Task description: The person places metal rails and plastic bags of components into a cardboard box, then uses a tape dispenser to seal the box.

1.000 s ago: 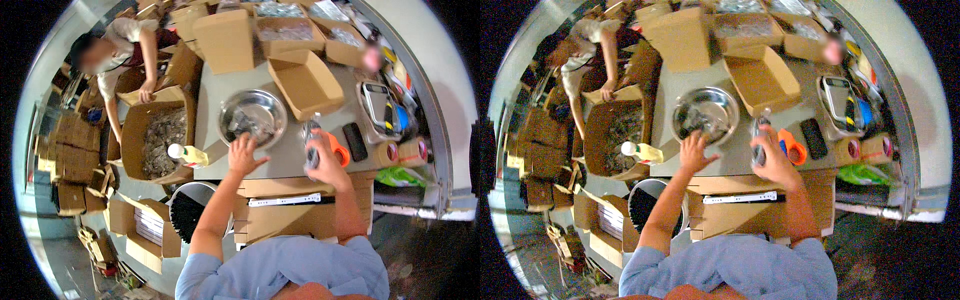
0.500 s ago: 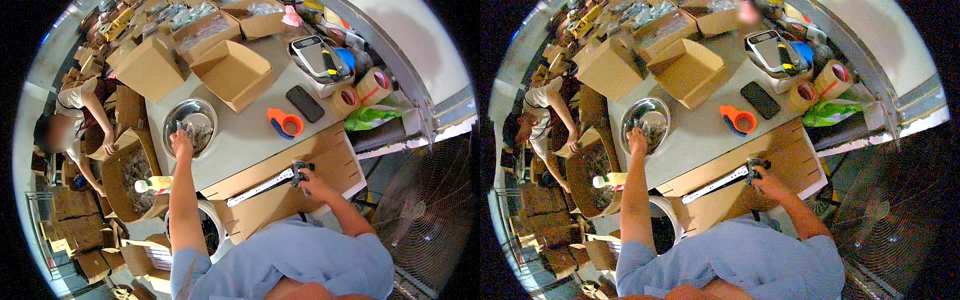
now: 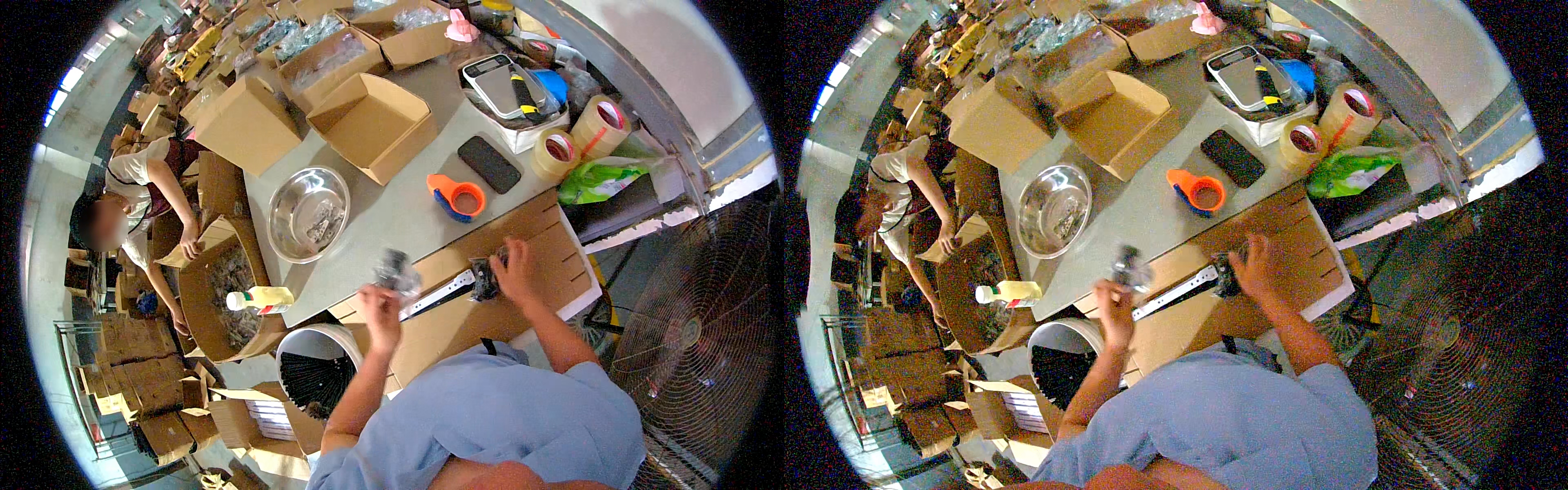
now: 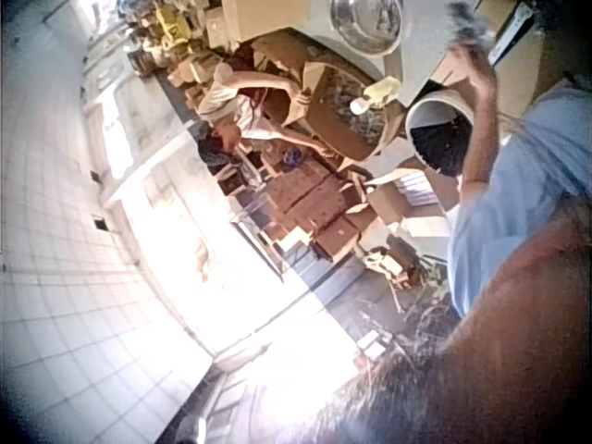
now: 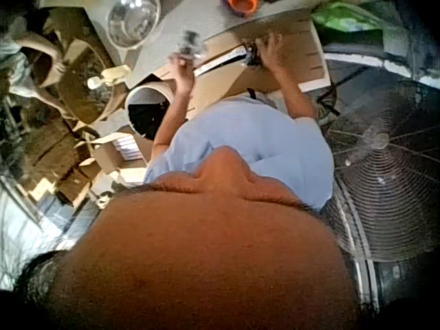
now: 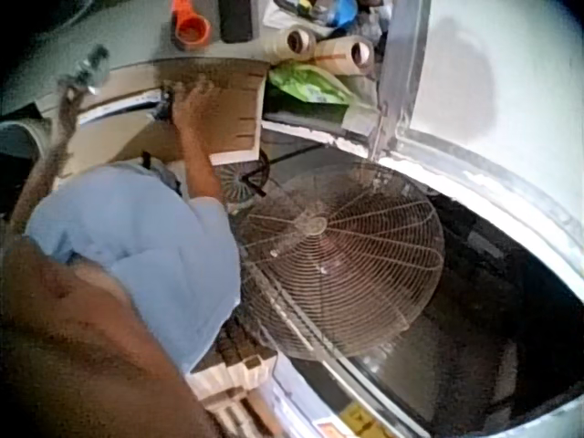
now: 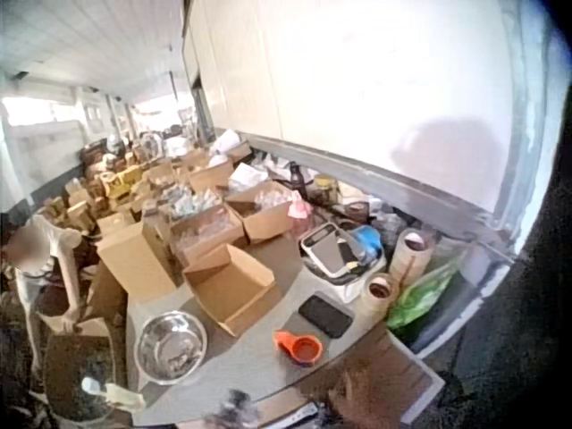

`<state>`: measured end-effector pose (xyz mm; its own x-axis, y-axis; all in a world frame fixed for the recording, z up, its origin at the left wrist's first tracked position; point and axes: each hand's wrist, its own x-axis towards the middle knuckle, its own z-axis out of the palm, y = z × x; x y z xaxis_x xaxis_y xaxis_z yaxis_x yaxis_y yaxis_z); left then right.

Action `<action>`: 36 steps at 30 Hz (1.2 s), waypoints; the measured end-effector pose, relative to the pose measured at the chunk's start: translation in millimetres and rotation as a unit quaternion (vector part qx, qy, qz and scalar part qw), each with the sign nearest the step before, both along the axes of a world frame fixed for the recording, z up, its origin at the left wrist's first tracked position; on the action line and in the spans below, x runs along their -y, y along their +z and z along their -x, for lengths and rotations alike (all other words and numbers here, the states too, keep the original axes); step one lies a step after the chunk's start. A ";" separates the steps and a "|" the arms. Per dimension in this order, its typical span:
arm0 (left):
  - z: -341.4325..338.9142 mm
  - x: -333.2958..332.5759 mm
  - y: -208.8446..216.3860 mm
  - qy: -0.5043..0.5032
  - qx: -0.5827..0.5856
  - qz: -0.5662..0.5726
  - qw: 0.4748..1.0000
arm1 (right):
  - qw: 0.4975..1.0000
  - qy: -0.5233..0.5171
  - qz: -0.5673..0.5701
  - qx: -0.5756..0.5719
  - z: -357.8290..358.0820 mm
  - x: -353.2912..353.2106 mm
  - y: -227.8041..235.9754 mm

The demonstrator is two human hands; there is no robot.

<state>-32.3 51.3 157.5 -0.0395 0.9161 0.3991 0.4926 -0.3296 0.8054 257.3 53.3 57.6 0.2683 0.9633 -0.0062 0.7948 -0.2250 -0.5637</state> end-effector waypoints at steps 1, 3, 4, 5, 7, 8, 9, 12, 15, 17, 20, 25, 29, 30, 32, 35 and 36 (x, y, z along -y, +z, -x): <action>0.5 18.9 -29.4 -0.062 0.036 0.014 0.997 | 0.977 0.084 0.006 -0.195 17.1 5.0 18.0; -28.5 41.1 -23.0 -0.183 -0.119 0.009 0.976 | 0.794 0.086 0.134 -0.586 52.8 24.1 35.4; -35.2 51.1 -38.8 -0.262 -0.158 0.040 0.951 | 0.782 0.124 0.167 -0.587 65.8 30.2 49.9; -52.0 51.4 -6.0 -0.299 -0.182 0.078 0.934 | 0.785 0.116 0.161 -0.587 58.7 35.1 44.5; -58.6 54.3 -7.1 -0.311 -0.107 0.160 0.931 | 0.907 0.074 0.057 -0.411 45.3 38.9 23.8; -56.7 53.9 -11.6 -0.312 -0.107 0.157 0.931 | 0.914 0.008 0.036 -0.404 23.8 37.3 0.1; -47.3 54.7 -23.9 -0.310 -0.145 0.176 0.923 | 0.894 -0.045 -0.004 -0.446 3.0 31.7 -0.6; -6.2 73.8 -89.3 -0.332 -0.290 0.194 0.876 | 0.909 -0.114 0.005 -0.401 -65.4 10.1 18.1; 24.7 107.6 -125.0 -0.359 -0.374 0.128 0.845 | 0.934 -0.082 0.017 -0.346 -94.9 -0.5 19.8; 25.6 118.6 -139.7 -0.325 -0.485 0.049 0.810 | 0.931 -0.035 0.030 -0.363 -116.7 -3.1 -41.9; 21.6 124.5 -150.7 -0.315 -0.498 0.065 0.805 | 0.981 -0.100 0.091 -0.141 -103.5 -1.4 -63.6; 18.2 119.8 -129.1 -0.331 -0.497 0.085 0.797 | 0.971 -0.097 -0.036 -0.213 -94.8 11.1 -47.2; 52.8 97.7 -143.0 -0.477 -0.383 0.154 0.776 | 0.988 -0.066 -0.091 -0.102 -97.1 16.9 -32.7; 52.4 80.4 -111.4 -0.423 -0.297 0.300 0.802 | 0.989 -0.069 -0.090 -0.099 -102.9 24.8 -21.8; 60.6 52.6 -61.8 -0.283 -0.189 0.446 0.828 | 0.978 0.147 0.008 -0.146 -92.5 31.1 24.8; 74.6 42.0 -49.1 -0.105 -0.352 0.220 0.904 | 0.931 0.331 0.133 0.081 -47.0 39.1 98.7; 73.3 40.3 -52.7 -0.074 -0.331 0.211 0.917 | 0.924 0.342 0.126 0.116 -44.6 40.4 82.7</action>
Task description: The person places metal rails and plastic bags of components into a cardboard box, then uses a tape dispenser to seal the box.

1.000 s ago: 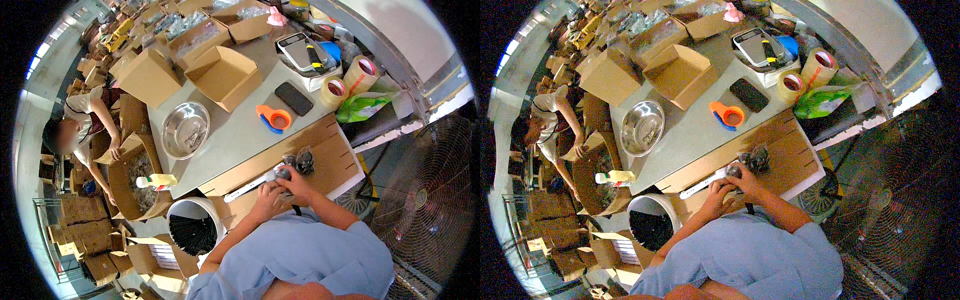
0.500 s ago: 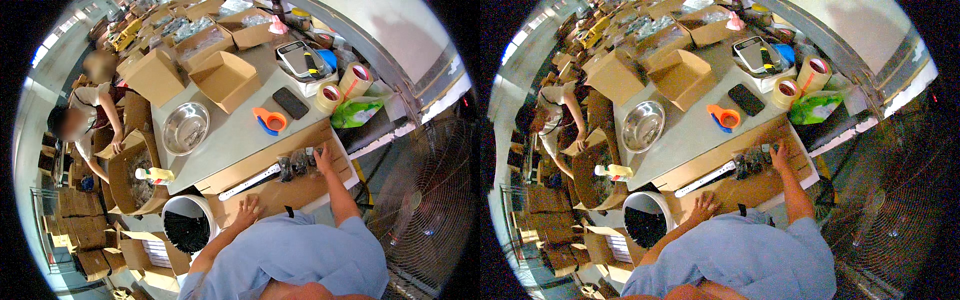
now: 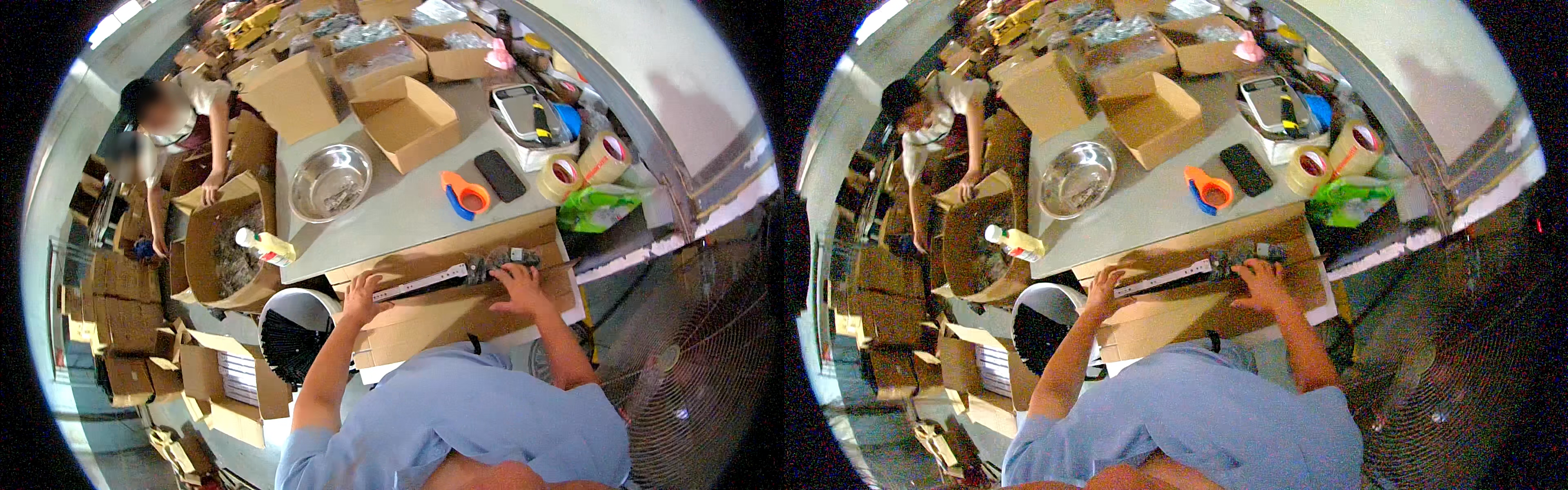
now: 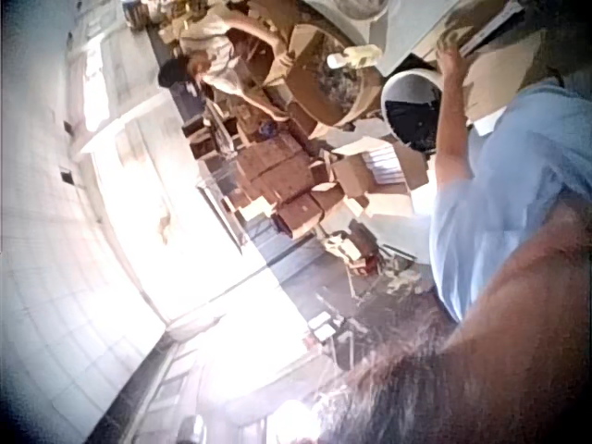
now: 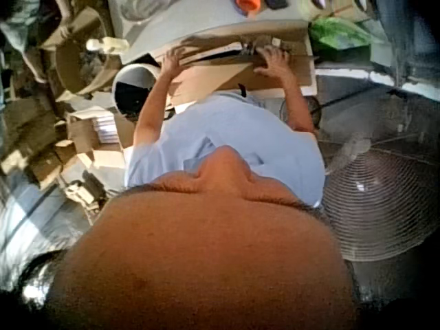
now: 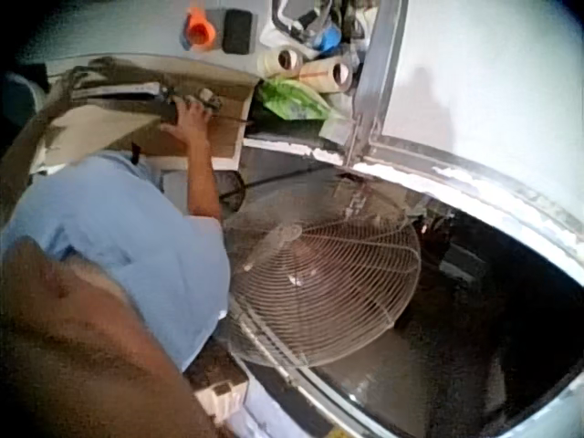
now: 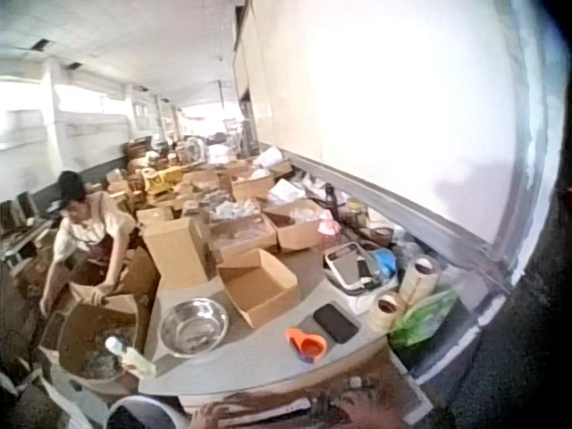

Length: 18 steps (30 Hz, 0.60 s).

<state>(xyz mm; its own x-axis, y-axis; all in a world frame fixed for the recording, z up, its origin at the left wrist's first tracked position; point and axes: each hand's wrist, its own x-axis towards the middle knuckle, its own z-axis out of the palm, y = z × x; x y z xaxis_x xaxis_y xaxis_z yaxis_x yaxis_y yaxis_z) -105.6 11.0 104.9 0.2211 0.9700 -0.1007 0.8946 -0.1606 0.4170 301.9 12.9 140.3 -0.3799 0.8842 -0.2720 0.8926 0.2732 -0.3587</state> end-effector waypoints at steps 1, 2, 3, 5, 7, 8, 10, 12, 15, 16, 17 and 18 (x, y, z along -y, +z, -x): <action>-1.1 1.0 -3.4 0.010 0.002 -0.006 1.000 | 1.000 0.010 -0.006 0.002 3.6 -3.1 -15.4; -4.0 2.8 -8.6 0.026 -0.002 -0.034 0.999 | 0.999 0.005 -0.037 0.039 6.5 -8.1 -30.9; -4.8 7.2 -14.8 0.047 -0.008 -0.062 0.997 | 0.995 0.004 -0.069 0.074 10.2 -14.0 -41.4; -10.2 15.7 -23.0 0.066 -0.051 -0.078 0.993 | 0.993 0.025 -0.081 0.080 12.0 -25.6 -49.9; -20.4 26.7 -0.8 0.025 -0.139 -0.006 0.990 | 0.995 -0.002 0.017 0.095 21.8 -31.4 -32.3; -12.6 34.5 -6.3 0.021 -0.140 -0.018 0.990 | 0.996 0.002 0.041 0.079 29.0 -29.1 -18.2; -11.9 45.3 -3.9 0.025 -0.130 -0.018 0.991 | 0.997 -0.017 0.065 0.040 25.9 -22.6 -16.5; -14.4 53.5 7.5 0.024 -0.128 -0.004 0.992 | 0.999 -0.013 0.043 -0.007 31.9 -17.6 -10.4; -15.5 65.0 3.2 0.037 -0.102 -0.024 0.994 | 0.989 -0.004 -0.005 -0.145 53.4 -31.1 -18.5; -14.9 67.7 1.0 0.036 -0.107 -0.028 0.993 | 0.972 0.011 -0.031 -0.234 61.9 -37.9 -24.3; -15.0 67.9 5.6 0.032 -0.105 -0.020 0.994 | 0.972 0.016 -0.031 -0.231 76.0 -42.9 -23.6; -13.6 67.4 0.9 0.032 -0.095 -0.018 0.995 | 0.976 0.025 -0.060 -0.210 97.4 -50.8 -18.6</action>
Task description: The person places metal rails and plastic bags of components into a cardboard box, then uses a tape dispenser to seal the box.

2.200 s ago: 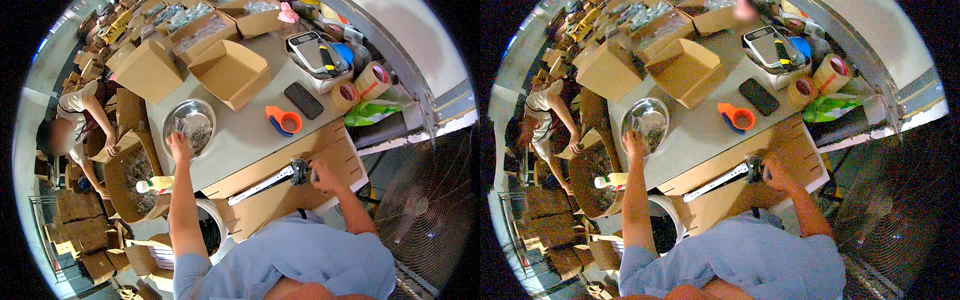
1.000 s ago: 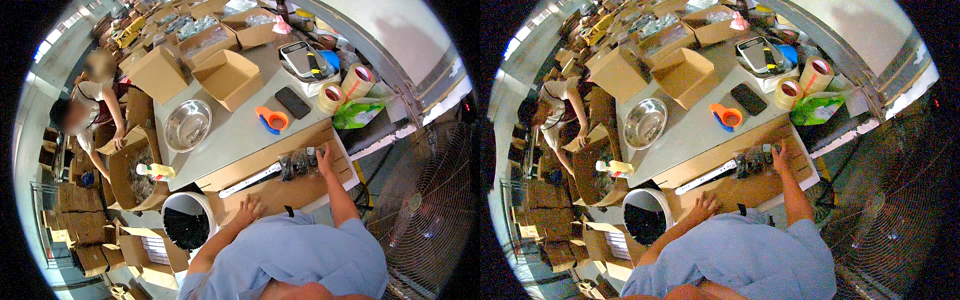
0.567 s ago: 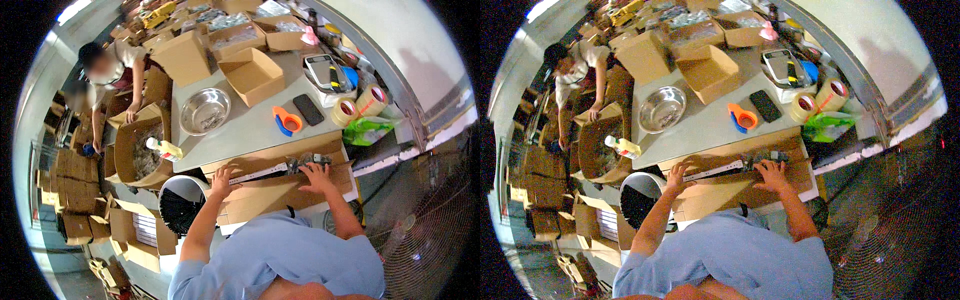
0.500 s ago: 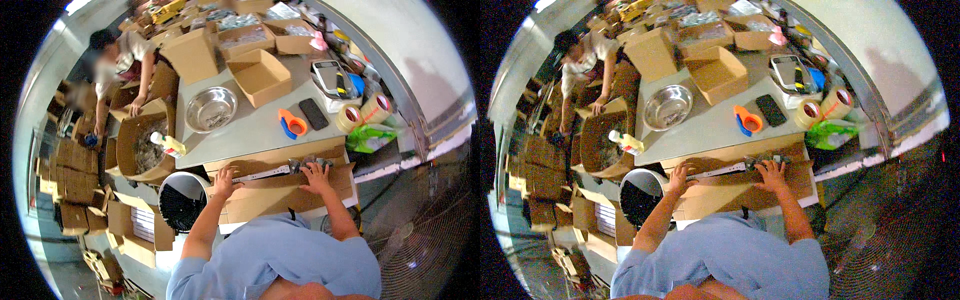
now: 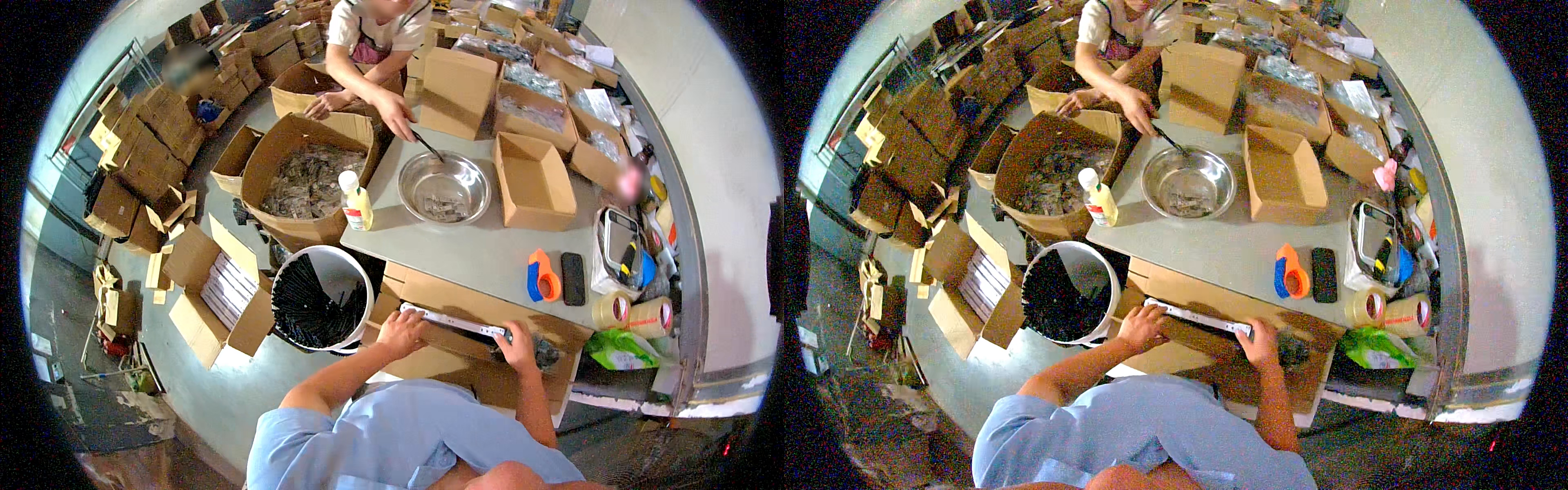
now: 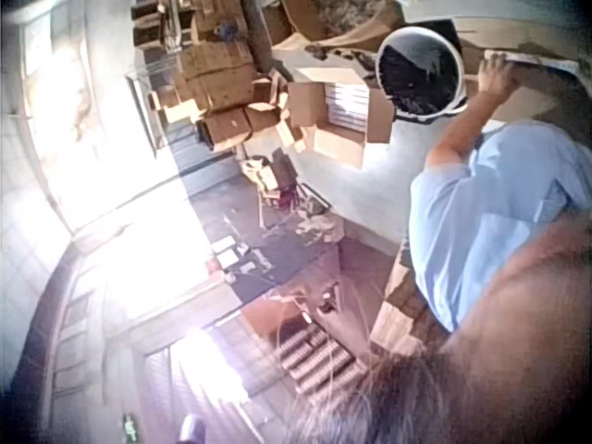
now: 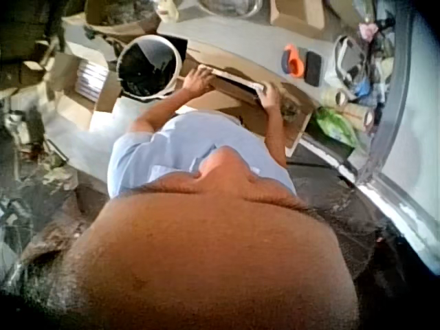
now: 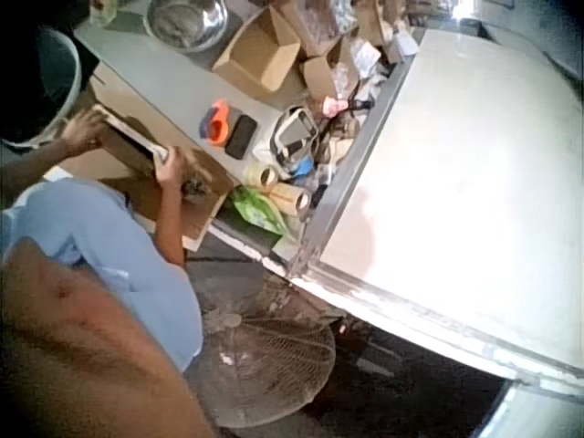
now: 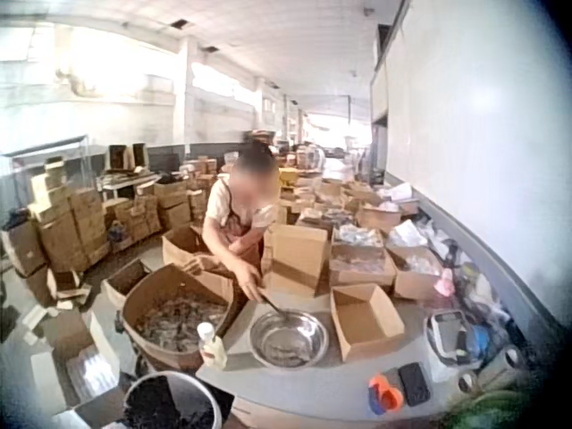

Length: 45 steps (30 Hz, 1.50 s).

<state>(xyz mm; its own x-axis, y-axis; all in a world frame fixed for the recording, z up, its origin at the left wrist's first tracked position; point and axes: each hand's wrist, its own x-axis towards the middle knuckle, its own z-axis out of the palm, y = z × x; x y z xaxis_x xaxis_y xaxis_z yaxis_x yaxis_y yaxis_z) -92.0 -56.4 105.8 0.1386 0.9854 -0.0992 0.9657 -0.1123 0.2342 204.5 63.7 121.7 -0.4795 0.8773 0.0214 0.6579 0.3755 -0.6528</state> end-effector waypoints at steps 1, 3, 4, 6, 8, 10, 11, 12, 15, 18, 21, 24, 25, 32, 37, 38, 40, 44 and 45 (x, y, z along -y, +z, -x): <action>1.5 0.8 -5.4 0.000 0.011 0.001 1.000 | 0.999 0.001 -0.031 0.021 20.0 -9.9 4.8; 2.2 1.9 -5.2 0.001 0.034 -0.048 0.998 | 0.998 0.014 -0.059 0.011 53.7 -36.8 11.7; 3.1 0.7 -7.5 -0.003 0.036 -0.065 0.997 | 0.996 0.021 -0.086 -0.001 70.9 -52.0 15.3; 4.5 0.3 -8.4 -0.012 0.050 -0.072 0.996 | 0.992 0.024 -0.117 -0.027 103.2 -86.7 20.9; 7.0 2.5 -8.4 -0.016 0.044 -0.070 0.996 | 0.990 0.024 -0.131 -0.041 139.4 -123.8 29.7; 10.6 6.6 -10.3 -0.016 0.057 -0.089 0.994 | 0.989 0.036 -0.140 -0.034 178.0 -156.8 42.4; 12.2 6.9 -6.1 -0.021 0.045 -0.084 0.995 | 0.991 0.056 -0.124 -0.010 195.6 -172.8 45.4; 13.8 7.4 -9.5 -0.025 0.051 -0.086 0.995 | 0.991 0.073 -0.109 0.014 211.5 -187.1 47.6; 13.8 7.9 -25.8 -0.043 0.071 -0.048 0.995 | 0.989 0.090 -0.095 0.075 259.0 -220.5 36.2; 18.7 -3.8 -27.7 -0.070 0.092 0.017 0.993 | 0.957 0.153 -0.074 0.236 294.7 -230.5 24.1; 18.6 -10.3 -31.9 -0.081 0.077 0.017 0.994 | 0.920 0.131 -0.122 0.349 307.6 -237.0 11.3; 19.1 -9.9 -41.7 -0.069 0.119 -0.044 0.989 | 0.918 0.146 -0.111 0.352 309.7 -238.2 9.6; 18.8 -9.3 -44.3 -0.076 0.111 -0.050 0.990 | 0.920 0.146 -0.094 0.351 310.4 -237.3 10.3; 21.0 -11.8 -40.9 -0.046 0.139 -0.163 0.976 | 0.911 0.132 -0.064 0.385 304.4 -231.8 24.4; 24.8 -15.2 -32.2 -0.047 0.129 -0.198 0.971 | 0.950 0.126 -0.132 0.255 276.8 -219.9 59.5; 24.1 -14.4 -31.6 -0.056 0.120 -0.123 0.984 | 0.960 0.120 -0.108 0.227 267.9 -204.1 76.4; 21.5 -12.1 -33.2 -0.062 0.107 -0.069 0.990 | 0.979 0.133 -0.053 0.142 240.5 -172.0 113.2; 17.9 -6.6 -35.5 -0.052 0.068 -0.049 0.995 | 0.971 0.195 0.098 0.099 153.7 -94.0 121.6; 17.9 -5.7 -36.3 -0.050 0.074 -0.056 0.994 | 0.964 0.211 0.120 0.108 134.2 -75.4 112.3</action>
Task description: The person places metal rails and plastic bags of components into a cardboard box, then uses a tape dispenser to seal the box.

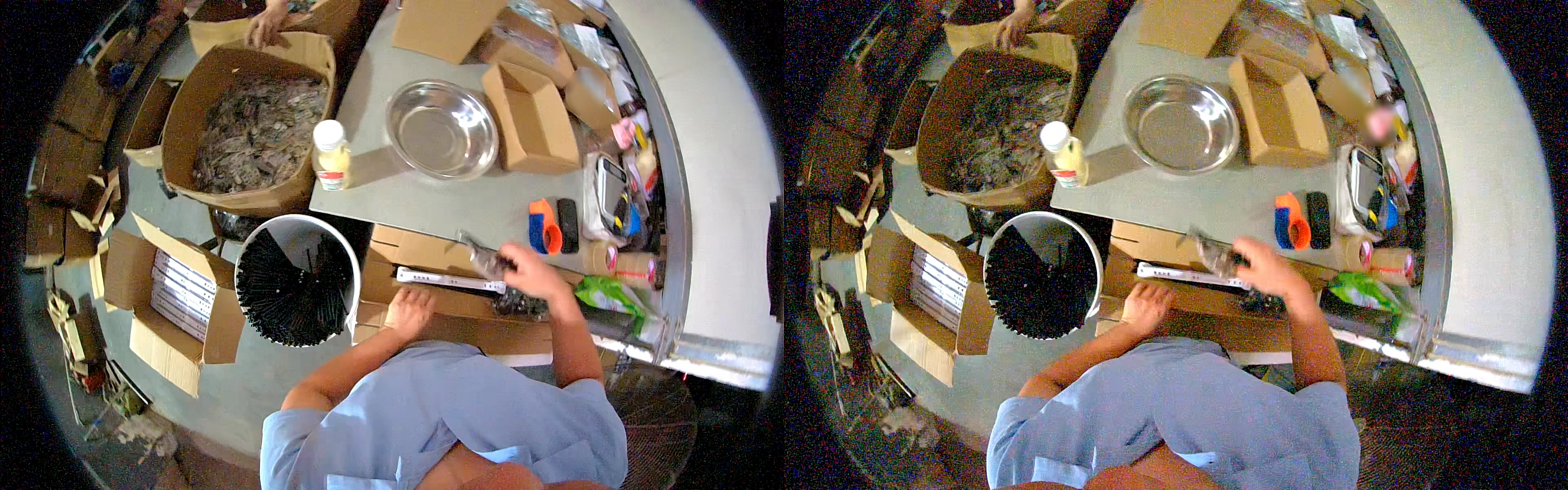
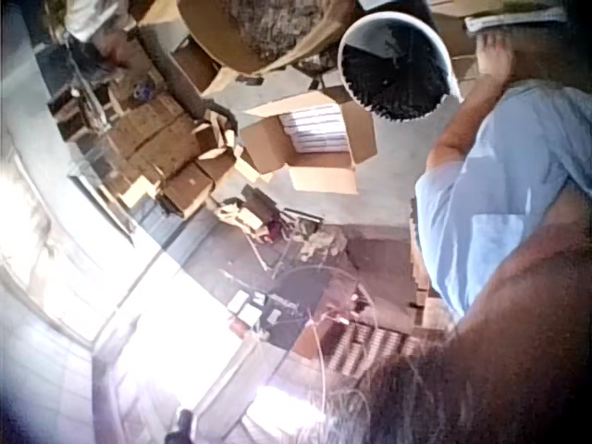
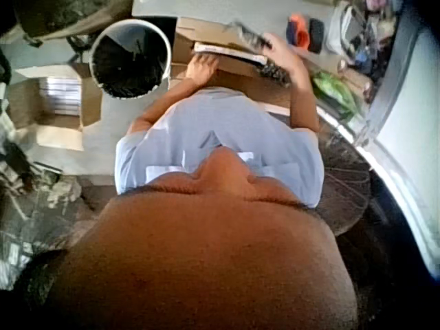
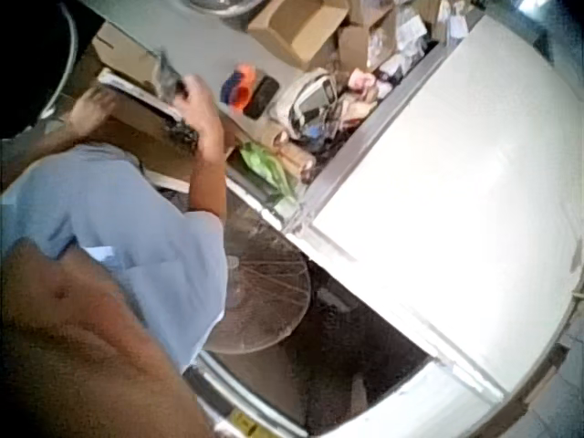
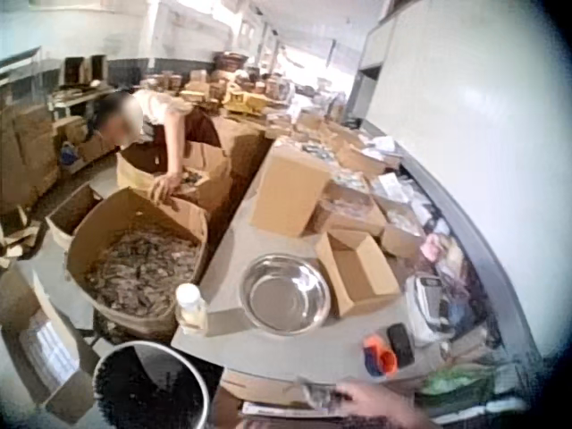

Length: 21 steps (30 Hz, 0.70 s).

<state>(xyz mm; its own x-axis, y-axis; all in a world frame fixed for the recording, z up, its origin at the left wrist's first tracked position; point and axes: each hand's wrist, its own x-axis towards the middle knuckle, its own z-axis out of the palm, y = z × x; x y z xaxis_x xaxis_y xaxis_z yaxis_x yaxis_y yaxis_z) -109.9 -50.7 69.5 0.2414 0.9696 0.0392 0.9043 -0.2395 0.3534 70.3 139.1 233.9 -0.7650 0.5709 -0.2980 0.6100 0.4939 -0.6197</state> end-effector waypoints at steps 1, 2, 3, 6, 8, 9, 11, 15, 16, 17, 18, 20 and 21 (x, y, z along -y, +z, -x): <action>-1.2 3.3 -6.7 0.005 -0.005 -0.045 0.999 | 0.999 0.022 0.025 0.023 -21.4 14.6 -15.3; -2.8 3.5 -0.9 -0.008 -0.007 -0.050 0.999 | 0.997 0.044 0.050 0.046 -46.1 26.8 -38.4; -4.5 0.7 10.9 0.001 0.028 -0.055 0.998 | 0.997 0.061 0.036 0.007 -76.0 38.1 -73.0; -8.5 6.8 14.6 0.019 0.059 -0.071 0.996 | 0.989 0.074 0.086 0.099 -115.2 64.3 -127.8; -12.2 8.8 14.7 0.017 0.042 -0.084 0.995 | 0.995 0.054 0.066 0.048 -140.2 72.1 -148.8; -12.7 11.3 15.0 0.019 0.018 -0.071 0.997 | 0.997 0.031 0.068 0.037 -141.8 73.4 -149.0; -16.5 15.4 12.9 0.030 0.007 -0.080 0.996 | 0.998 0.006 0.046 0.031 -140.6 74.6 -138.8; -21.2 18.5 22.9 0.056 -0.005 -0.076 0.995 | 0.995 -0.098 -0.017 0.031 -160.0 71.2 -97.0; -22.5 20.0 24.2 0.055 -0.009 -0.078 0.995 | 0.994 -0.100 -0.018 0.027 -177.2 68.4 -101.8; -24.5 19.9 25.5 0.053 -0.009 -0.090 0.995 | 0.987 -0.098 -0.111 0.067 -198.0 64.8 -110.0; -25.2 21.1 26.1 0.054 -0.008 -0.100 0.994 | 0.969 -0.092 -0.201 0.107 -210.6 63.0 -113.5; -25.4 23.9 27.1 0.049 -0.007 -0.101 0.994 | 0.947 -0.090 -0.229 0.205 -229.5 66.3 -118.9; -25.4 25.0 27.3 0.046 -0.004 -0.100 0.994 | 0.914 -0.086 -0.254 0.304 -234.9 68.9 -121.5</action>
<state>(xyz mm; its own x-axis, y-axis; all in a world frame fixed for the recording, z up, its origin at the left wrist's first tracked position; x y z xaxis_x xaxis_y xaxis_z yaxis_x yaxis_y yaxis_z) -84.5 -75.7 96.8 0.1531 0.9605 0.2326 0.9283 -0.2205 0.2995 305.2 70.2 112.5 -0.4328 0.8497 -0.3013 0.8606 0.4889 0.1425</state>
